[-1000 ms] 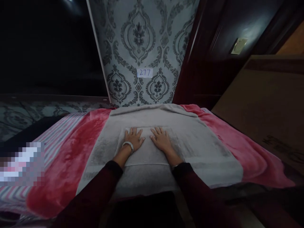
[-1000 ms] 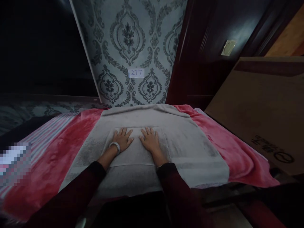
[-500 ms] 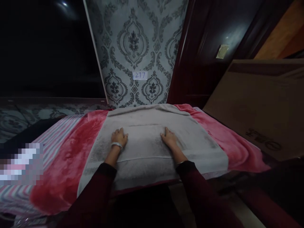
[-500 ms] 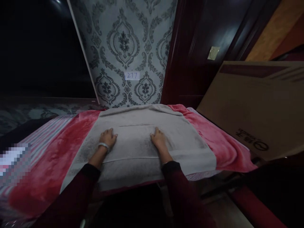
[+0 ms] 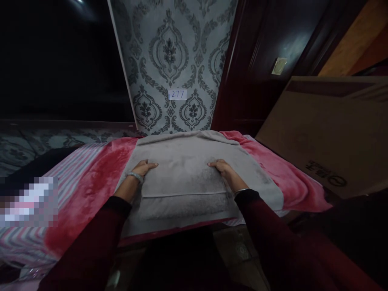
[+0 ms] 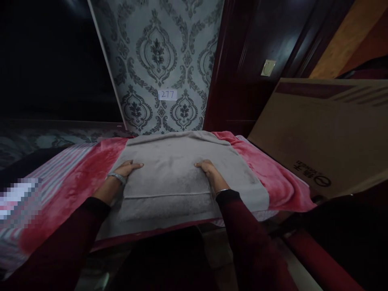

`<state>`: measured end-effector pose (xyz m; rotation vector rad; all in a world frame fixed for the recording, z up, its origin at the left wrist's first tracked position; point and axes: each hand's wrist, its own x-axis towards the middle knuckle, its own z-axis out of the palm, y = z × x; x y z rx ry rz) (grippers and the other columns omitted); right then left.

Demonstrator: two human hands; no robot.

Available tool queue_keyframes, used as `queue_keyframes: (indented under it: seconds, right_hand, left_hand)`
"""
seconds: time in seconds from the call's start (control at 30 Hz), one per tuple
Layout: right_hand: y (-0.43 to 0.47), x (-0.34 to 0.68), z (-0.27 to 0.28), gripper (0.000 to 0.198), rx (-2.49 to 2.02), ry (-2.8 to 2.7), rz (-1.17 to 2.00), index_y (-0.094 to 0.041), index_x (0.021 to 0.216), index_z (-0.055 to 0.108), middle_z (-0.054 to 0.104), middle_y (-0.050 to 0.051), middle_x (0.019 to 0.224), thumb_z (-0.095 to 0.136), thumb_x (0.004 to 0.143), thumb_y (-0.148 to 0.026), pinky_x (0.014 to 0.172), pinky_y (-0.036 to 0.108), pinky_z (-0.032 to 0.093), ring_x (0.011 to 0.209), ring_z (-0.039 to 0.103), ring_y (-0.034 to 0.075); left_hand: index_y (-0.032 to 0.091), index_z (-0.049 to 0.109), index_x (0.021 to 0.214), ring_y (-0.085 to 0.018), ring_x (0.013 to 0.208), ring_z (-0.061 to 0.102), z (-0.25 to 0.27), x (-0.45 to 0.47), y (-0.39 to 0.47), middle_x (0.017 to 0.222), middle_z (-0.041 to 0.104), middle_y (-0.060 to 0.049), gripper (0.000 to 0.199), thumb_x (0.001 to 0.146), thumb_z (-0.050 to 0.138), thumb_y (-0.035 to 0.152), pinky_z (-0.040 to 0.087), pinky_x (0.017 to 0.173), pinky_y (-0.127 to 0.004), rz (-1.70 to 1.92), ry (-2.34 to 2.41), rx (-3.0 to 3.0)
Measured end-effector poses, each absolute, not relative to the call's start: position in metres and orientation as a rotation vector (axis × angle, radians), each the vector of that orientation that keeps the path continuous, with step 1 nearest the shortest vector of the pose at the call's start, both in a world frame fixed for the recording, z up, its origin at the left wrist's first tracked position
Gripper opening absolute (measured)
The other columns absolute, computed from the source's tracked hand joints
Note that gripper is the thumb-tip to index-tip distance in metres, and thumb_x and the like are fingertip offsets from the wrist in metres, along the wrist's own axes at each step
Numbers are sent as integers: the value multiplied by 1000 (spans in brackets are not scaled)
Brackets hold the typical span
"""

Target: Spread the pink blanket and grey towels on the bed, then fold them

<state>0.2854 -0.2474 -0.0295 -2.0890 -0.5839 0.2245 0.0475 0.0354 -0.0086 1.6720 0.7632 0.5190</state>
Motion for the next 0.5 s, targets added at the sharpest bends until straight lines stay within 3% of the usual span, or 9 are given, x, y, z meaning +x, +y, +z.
queue_keyframes:
  seconds: [0.17, 0.3, 0.4, 0.5]
  right_hand:
    - [-243, 303, 53, 31, -1765, -683, 53, -14, 96, 66, 71, 4, 92, 68, 71, -31, 78, 32, 53, 83, 63, 19]
    - [-251, 311, 99, 42, -1460, -898, -306, -14, 108, 64, 70, 5, 104, 69, 70, -31, 90, 41, 51, 96, 62, 21]
    - [-265, 294, 76, 36, -1577, -954, -487, -14, 106, 65, 69, 10, 106, 66, 75, -31, 95, 46, 49, 102, 61, 25]
    - [-287, 265, 3, 24, -1736, -1153, -446, -19, 98, 68, 69, 11, 111, 53, 81, -26, 104, 45, 45, 111, 60, 27]
  left_hand:
    - [14, 67, 95, -32, 103, 68, 65, 57, 51, 100, 74, -10, 61, 44, 89, 39, 52, 101, -51, 822, 452, 1612]
    - [11, 63, 108, -27, 111, 63, 115, 49, 60, 114, 70, -10, 68, 53, 88, 42, 48, 107, -47, 1121, 237, 1747]
    - [11, 62, 105, -26, 109, 61, 99, 23, 58, 114, 68, -10, 56, 64, 82, 44, 47, 107, -47, 1181, 186, 1994]
    - [18, 65, 103, -27, 119, 58, 35, -17, 53, 123, 66, -10, 36, 78, 64, 44, 43, 113, -47, 1050, 53, 2349]
